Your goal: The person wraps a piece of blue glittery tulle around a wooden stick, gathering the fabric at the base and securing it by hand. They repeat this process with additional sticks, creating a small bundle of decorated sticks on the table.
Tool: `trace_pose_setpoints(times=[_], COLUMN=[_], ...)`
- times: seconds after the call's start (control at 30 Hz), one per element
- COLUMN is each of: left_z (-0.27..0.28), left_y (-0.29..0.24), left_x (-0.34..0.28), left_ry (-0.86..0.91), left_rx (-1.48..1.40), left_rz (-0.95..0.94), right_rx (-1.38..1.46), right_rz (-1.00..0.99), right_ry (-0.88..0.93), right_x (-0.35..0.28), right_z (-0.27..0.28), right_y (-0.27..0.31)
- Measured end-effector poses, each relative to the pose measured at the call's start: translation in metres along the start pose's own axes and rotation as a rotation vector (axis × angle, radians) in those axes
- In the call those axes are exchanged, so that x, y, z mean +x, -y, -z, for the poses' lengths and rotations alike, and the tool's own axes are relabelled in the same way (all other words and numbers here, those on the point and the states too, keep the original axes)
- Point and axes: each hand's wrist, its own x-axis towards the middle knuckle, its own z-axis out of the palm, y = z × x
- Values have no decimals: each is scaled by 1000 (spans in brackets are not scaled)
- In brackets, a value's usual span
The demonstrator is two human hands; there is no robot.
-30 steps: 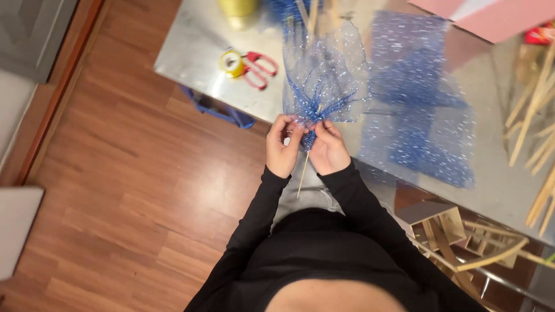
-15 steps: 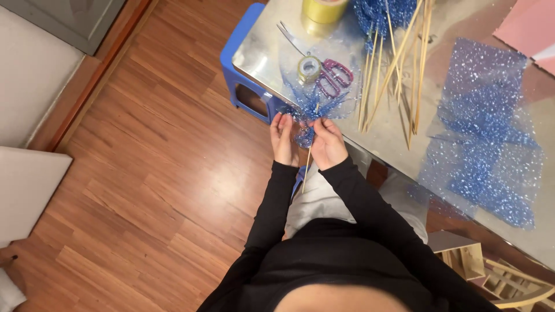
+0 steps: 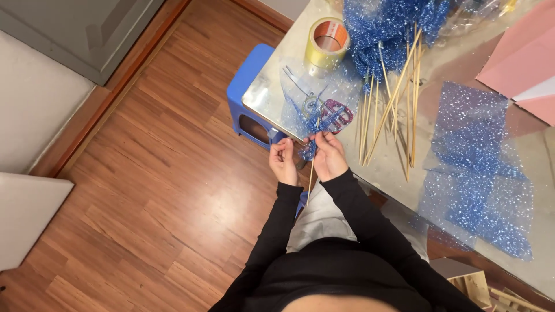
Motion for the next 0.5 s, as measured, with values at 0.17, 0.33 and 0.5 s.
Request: trace_pose_setpoints(times=[0.17, 0.33, 0.5], left_z=[-9, -57, -74], left_y=[-28, -125, -123], left_x=[-6, -64, -63], left_ry=[55, 279, 690], left_rx=[57, 135, 19], left_rz=[-64, -249, -103], right_rx=[-24, -44, -150], right_rz=[43, 87, 360], right_ry=[-17, -33, -70], right_x=[5, -11, -29], right_z=[-4, -24, -35], right_y=[23, 48, 75])
